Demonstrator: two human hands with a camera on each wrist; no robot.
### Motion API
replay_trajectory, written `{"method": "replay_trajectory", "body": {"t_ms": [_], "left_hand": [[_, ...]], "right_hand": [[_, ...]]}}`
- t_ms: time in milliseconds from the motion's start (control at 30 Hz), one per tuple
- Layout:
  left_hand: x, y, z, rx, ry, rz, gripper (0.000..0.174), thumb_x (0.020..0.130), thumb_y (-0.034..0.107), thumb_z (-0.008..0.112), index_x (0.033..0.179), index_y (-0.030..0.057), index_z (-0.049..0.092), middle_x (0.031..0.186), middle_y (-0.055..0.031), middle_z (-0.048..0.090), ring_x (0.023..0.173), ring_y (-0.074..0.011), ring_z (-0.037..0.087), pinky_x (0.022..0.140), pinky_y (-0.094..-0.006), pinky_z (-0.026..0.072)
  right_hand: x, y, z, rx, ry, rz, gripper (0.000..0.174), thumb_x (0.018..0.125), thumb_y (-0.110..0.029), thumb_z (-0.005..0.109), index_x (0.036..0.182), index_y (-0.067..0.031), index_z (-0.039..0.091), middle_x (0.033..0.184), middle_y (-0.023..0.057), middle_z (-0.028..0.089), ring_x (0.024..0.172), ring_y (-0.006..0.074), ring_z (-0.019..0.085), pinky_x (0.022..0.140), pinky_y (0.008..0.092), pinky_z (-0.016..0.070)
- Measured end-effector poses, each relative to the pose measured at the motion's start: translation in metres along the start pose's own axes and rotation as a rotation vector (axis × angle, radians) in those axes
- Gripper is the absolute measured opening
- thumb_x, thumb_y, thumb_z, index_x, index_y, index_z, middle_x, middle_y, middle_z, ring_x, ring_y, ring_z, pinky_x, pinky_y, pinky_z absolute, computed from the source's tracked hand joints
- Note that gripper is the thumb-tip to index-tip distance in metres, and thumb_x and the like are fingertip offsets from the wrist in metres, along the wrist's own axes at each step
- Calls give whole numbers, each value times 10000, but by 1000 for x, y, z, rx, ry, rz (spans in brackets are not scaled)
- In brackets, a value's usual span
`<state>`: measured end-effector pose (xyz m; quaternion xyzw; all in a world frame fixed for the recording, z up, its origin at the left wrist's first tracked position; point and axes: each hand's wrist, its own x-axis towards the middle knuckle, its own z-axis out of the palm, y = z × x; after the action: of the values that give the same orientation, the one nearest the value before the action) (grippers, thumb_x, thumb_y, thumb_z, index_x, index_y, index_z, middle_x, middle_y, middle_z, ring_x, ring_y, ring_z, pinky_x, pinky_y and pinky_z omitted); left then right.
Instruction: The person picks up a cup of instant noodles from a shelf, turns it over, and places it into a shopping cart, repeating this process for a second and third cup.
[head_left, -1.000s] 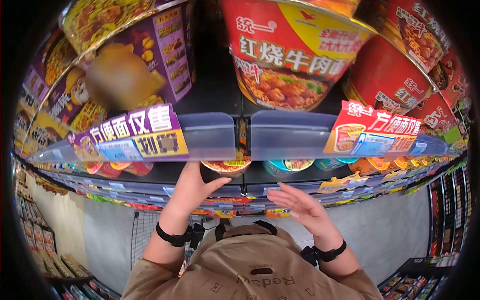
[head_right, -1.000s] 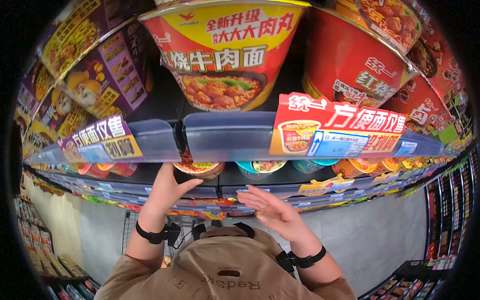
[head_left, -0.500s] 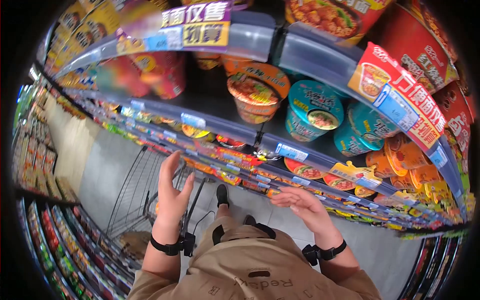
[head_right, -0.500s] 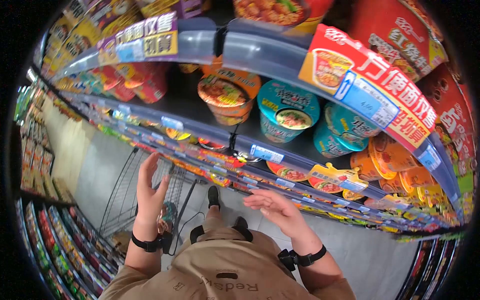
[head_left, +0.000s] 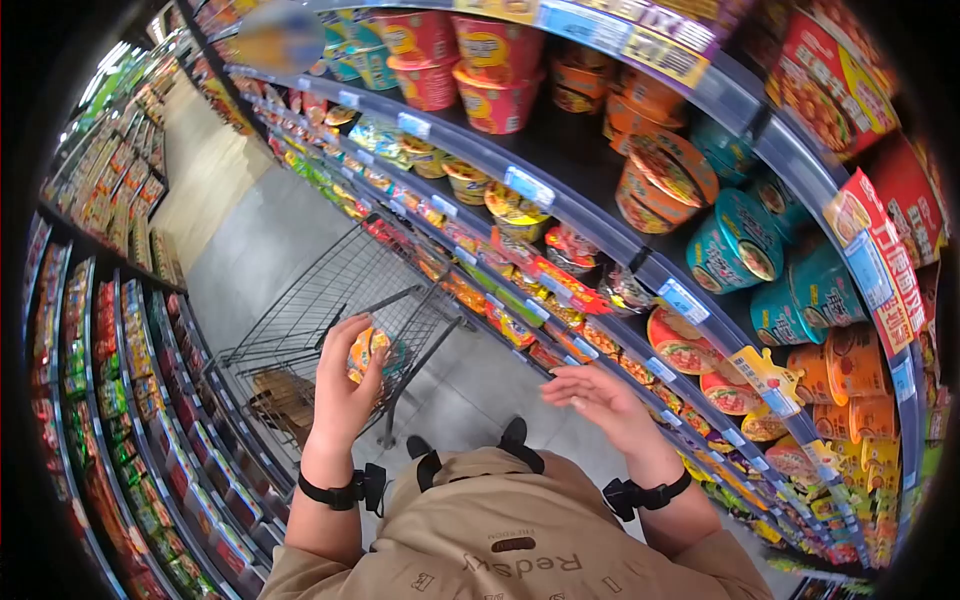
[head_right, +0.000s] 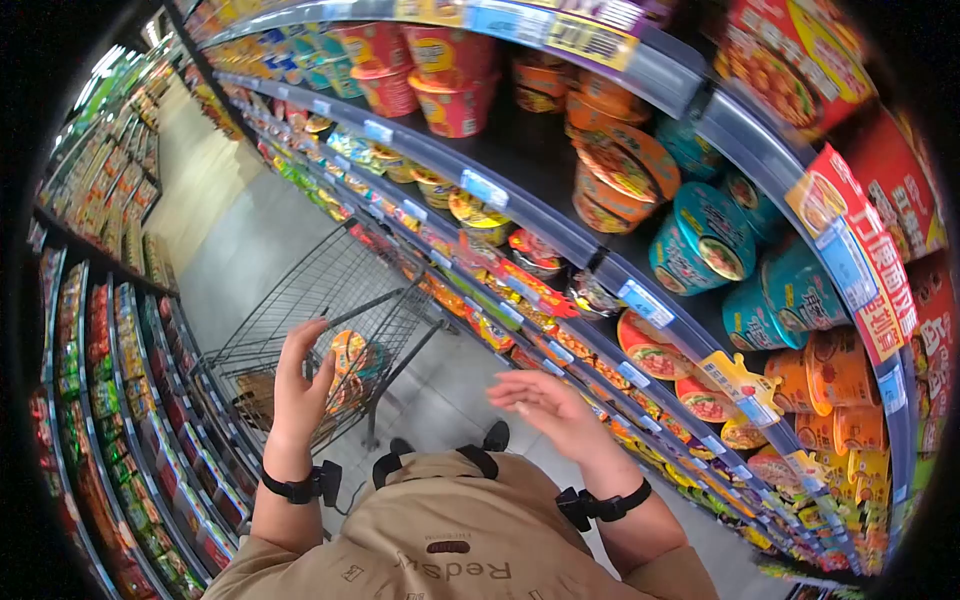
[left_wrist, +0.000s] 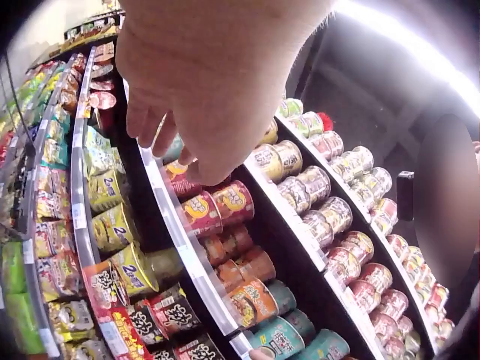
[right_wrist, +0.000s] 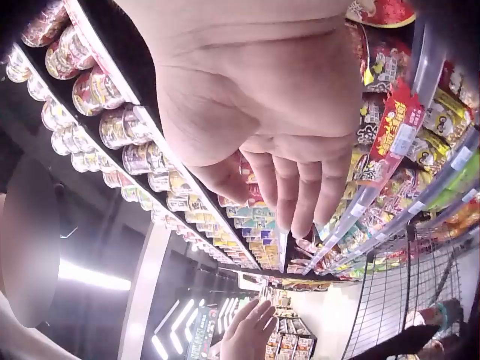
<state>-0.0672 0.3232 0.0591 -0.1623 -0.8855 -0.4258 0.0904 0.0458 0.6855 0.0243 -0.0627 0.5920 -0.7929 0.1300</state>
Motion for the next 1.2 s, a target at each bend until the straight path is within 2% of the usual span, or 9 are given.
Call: {"method": "replay_trajectory", "body": {"t_ms": [233,433,533,767,967,1000,1067,1133,1200], "left_hand": [[-54,-62,-82,12,112,-157,388,918,-15,671,1302,-2,616,1346,-180,618,1290,-336,592,1113,-391,442],[-129,-133,-174,57,220,-262,402,916,-7,674,1314,12,616,1345,-159,624,1265,-318,599,1080,-382,463],[-166,-168,-211,29,263,-381,409,919,8,679,1323,28,615,1341,-154,628,1263,-308,601,1068,-375,474],[-218,-230,-267,-25,253,-412,414,929,25,677,1337,35,608,1314,-150,635,1210,-317,618,1031,-381,497],[-217,-264,-277,-86,173,-449,438,931,47,688,1360,52,600,1266,-154,641,1178,-326,633,1023,-400,504],[-212,-268,-276,-72,123,-454,441,938,37,680,1371,45,592,1267,-152,639,1192,-300,635,1033,-391,503],[-199,-278,-269,-66,66,-464,445,946,27,672,1382,38,584,1267,-149,637,1206,-274,638,1043,-383,502],[-184,-286,-254,-114,41,-464,429,944,76,696,1358,32,593,1254,-161,639,1163,-315,645,1021,-406,514],[-166,-297,-237,-155,-9,-506,436,945,80,698,1363,25,587,1261,-166,638,1169,-312,646,1021,-405,516]], "right_hand": [[50,29,65,4,-19,117,392,1049,-80,551,1431,5,544,1316,152,674,1233,257,660,1061,409,516],[108,54,169,-64,-127,241,362,1051,-51,542,1410,-8,567,1305,147,680,1209,248,671,1048,394,529],[132,65,221,-125,-214,275,370,1047,-40,546,1415,-7,565,1307,146,680,1208,239,671,1055,385,526],[175,101,302,-231,-308,350,373,1046,-20,526,1417,2,564,1312,139,677,1202,221,670,1043,365,529],[196,132,322,-289,-249,442,360,1052,-30,519,1407,1,569,1323,139,670,1186,215,673,1024,351,530],[199,134,321,-292,-240,451,360,1052,-30,519,1407,1,569,1323,139,670,1186,215,673,1024,351,530],[205,138,315,-309,-221,494,352,1056,-32,508,1401,-2,573,1330,139,666,1188,213,671,1016,344,528],[216,145,298,-309,-205,512,349,1060,-36,504,1400,-4,574,1330,137,666,1187,213,672,1015,344,528],[232,153,279,-304,-195,529,346,1063,-41,499,1399,-7,575,1331,136,666,1186,213,673,1014,344,528]]}}
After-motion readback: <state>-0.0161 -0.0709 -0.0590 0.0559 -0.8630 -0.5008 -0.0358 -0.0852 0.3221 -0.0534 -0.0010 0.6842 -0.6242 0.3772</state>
